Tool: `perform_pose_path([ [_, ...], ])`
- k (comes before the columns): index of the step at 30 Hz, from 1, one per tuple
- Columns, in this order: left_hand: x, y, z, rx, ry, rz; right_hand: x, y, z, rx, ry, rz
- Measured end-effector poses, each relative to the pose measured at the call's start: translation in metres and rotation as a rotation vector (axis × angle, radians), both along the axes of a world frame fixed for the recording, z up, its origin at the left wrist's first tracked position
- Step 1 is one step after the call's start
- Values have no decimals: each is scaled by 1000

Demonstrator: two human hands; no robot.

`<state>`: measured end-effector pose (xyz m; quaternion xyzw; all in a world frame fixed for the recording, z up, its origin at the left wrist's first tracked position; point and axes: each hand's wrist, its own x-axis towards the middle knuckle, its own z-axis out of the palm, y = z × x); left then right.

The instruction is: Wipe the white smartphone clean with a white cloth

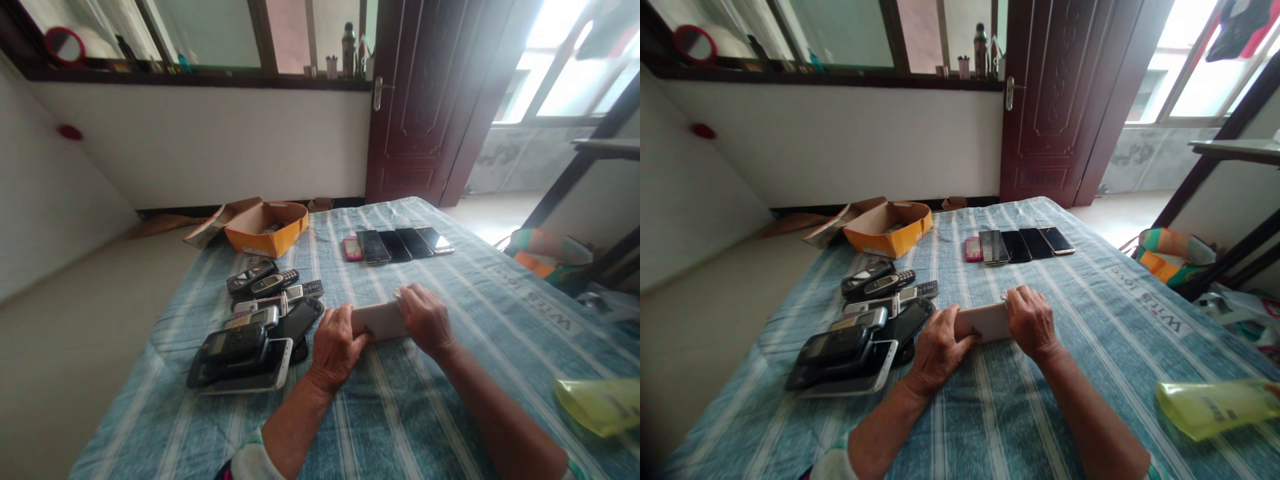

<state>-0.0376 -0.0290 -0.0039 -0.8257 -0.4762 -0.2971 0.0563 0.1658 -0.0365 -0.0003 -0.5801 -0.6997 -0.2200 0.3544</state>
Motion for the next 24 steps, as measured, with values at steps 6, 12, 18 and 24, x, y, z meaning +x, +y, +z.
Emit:
perform_pose_path([
  [6,0,-1,1,-7,-17,-13,11,3,-4,-15,178,-9],
  [12,-1,0,1,14,-21,-31,31,7,-4,108,329,-116],
  [18,-1,1,0,60,1,-32,2,-6,9,118,162,53],
  [24,-1,0,0,68,-11,-38,-11,-14,10,-60,-45,-22],
])
